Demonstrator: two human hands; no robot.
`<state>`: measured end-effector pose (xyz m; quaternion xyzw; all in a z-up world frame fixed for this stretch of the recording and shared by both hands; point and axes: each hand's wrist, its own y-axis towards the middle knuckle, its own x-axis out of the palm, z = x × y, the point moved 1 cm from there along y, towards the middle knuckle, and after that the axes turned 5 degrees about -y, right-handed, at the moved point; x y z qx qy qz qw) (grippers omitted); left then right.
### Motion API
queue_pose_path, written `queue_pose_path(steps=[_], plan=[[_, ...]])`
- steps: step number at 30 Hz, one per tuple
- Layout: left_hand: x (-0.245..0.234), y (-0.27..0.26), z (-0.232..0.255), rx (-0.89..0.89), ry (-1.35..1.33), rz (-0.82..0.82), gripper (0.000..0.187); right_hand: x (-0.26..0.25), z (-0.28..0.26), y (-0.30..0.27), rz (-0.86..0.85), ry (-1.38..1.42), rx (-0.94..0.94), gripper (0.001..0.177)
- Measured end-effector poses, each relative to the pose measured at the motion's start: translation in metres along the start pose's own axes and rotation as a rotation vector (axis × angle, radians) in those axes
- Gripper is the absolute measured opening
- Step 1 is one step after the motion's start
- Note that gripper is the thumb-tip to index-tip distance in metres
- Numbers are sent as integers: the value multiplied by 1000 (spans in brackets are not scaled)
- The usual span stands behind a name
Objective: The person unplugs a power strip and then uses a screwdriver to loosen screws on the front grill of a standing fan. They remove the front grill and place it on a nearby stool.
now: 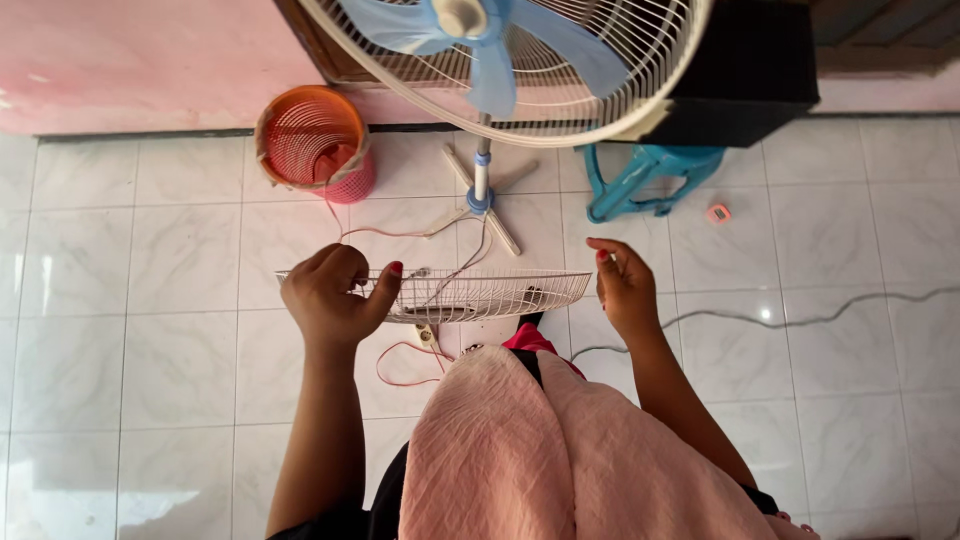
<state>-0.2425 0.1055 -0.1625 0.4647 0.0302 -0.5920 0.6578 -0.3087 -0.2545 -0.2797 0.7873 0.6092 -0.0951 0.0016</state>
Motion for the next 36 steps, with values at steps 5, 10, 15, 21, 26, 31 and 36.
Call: queue_pose_path(steps=[5,10,15,21,26,31,36], plan=[[51,-11,10,68,-33,-74,43,-29,45,-25,46,51,247,35],[124,-13,33,82,-86,-174,43,-78,94,-32,233,67,406,36],[209,-11,85,169,-156,-273,47,-162,127,-36,430,43,480,40],[320,6,175,329,-419,-327,41,-297,152,-41,625,151,457,26],[393,33,255,489,-470,-241,42,-378,140,-45,750,327,439,12],[421,56,314,592,-563,-206,37,-428,120,-48,771,384,571,18],[436,85,340,717,-572,-165,41,-444,121,-39,567,558,742,34]])
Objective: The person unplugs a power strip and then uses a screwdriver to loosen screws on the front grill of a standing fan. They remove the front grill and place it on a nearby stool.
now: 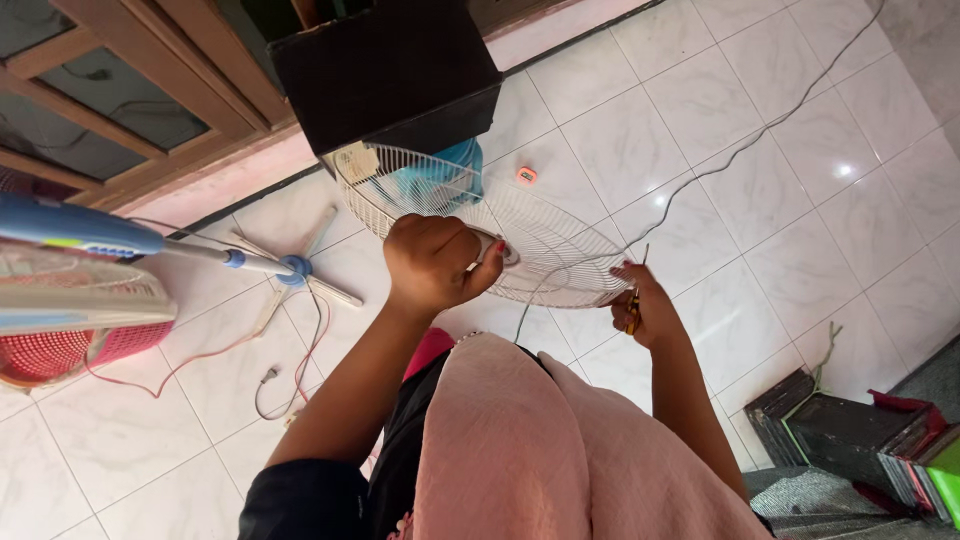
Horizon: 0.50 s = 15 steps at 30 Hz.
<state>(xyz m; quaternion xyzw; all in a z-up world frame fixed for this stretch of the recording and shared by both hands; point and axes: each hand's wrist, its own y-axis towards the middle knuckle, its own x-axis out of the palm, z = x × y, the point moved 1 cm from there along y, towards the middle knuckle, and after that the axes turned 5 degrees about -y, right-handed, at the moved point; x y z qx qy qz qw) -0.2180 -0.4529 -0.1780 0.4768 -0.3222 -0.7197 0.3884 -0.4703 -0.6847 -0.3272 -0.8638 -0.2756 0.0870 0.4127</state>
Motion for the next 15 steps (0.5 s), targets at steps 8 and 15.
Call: queue_pose_path(steps=[8,15], plan=[[-10,13,-38,41,57,-22,36,30,-46,34,-123,-29,-177,62],[15,-20,-142,-187,194,-96,48,98,-102,124,-141,-128,-308,74]])
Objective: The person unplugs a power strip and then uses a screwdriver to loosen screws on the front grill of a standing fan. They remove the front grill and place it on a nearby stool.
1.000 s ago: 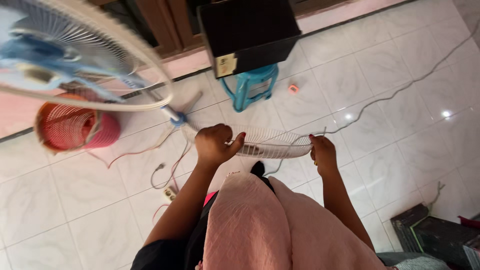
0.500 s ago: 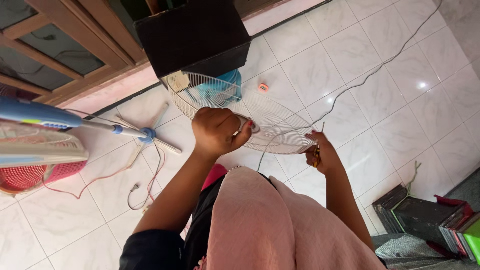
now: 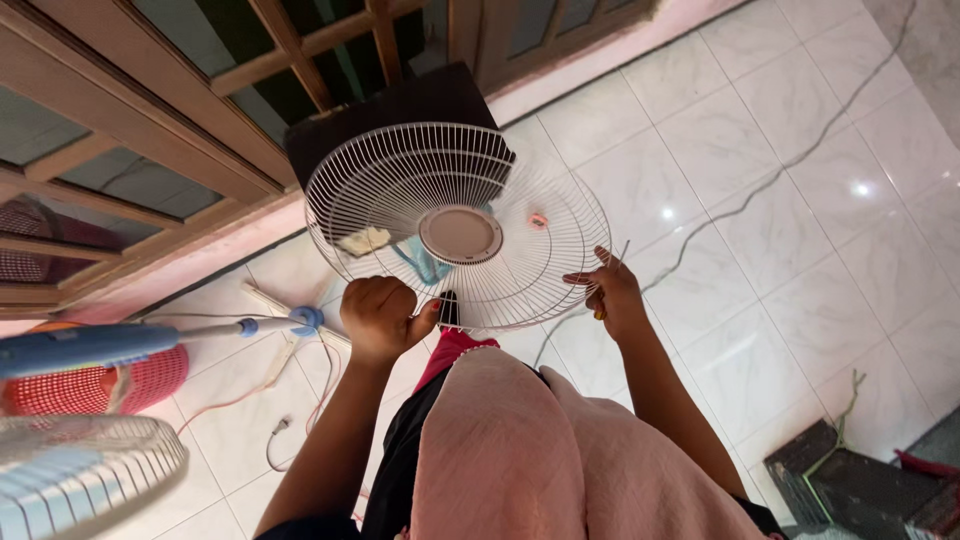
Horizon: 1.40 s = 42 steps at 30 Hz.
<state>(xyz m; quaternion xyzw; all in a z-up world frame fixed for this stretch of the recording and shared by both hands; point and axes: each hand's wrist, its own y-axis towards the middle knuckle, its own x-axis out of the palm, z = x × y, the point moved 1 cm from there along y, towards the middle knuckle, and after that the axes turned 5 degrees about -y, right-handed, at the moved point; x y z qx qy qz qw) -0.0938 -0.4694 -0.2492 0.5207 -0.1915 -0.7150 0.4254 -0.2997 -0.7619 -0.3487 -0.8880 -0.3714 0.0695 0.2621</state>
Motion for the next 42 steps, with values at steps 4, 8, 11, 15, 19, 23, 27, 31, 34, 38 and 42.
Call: queue_pose_path(steps=[4,8,11,15,19,23,27,31,34,38,42], plan=[[22,-12,-64,-87,28,-61,45,35,0,58,13,-25,46,75],[43,-29,-112,-169,48,-157,40,60,2,109,41,-50,56,76],[60,-47,-135,-248,37,-265,43,73,13,139,81,0,150,67],[83,-75,-160,-264,90,-395,46,84,40,168,115,29,274,54],[95,-96,-173,-258,117,-451,49,85,61,186,92,24,291,49],[99,-99,-184,-288,203,-509,50,87,76,199,70,100,323,42],[100,-91,-189,-343,379,-488,48,95,81,214,55,206,309,36],[94,-85,-179,-426,381,-441,51,90,80,213,60,232,344,32],[93,-86,-160,-492,388,-423,55,82,74,205,52,280,325,29],[88,-96,-124,-552,387,-295,55,76,67,196,120,77,214,25],[83,-122,-73,-661,368,-161,44,53,60,187,168,-85,64,23]])
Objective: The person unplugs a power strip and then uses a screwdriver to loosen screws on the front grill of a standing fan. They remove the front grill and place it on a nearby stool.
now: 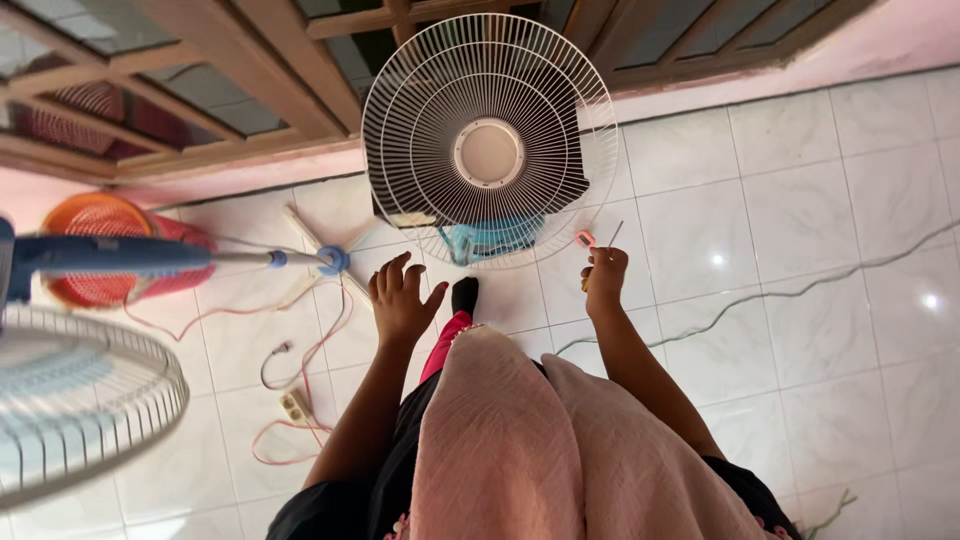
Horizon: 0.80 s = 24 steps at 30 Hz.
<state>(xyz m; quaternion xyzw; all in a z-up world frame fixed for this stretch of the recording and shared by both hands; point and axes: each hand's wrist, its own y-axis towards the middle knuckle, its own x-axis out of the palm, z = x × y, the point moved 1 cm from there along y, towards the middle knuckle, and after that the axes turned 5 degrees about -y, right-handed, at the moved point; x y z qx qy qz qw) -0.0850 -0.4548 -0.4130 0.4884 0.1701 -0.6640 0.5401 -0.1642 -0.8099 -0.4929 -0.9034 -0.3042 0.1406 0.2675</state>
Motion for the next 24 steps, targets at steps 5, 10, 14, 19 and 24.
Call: queue_pose_path(steps=[5,10,14,19,24], plan=[[-13,-68,20,-165,-6,54,34,-31,5,-10,-75,-141,-88,16],[-25,-126,27,-317,-20,136,29,-24,8,-14,-235,-215,-197,24],[-43,-156,26,-433,-39,242,27,5,-1,-26,-388,-310,-207,35],[-74,-176,9,-531,-79,286,20,55,-6,-40,-432,-689,-470,46],[-103,-172,-13,-568,-141,284,17,115,-27,-14,-420,-1135,-860,34]])
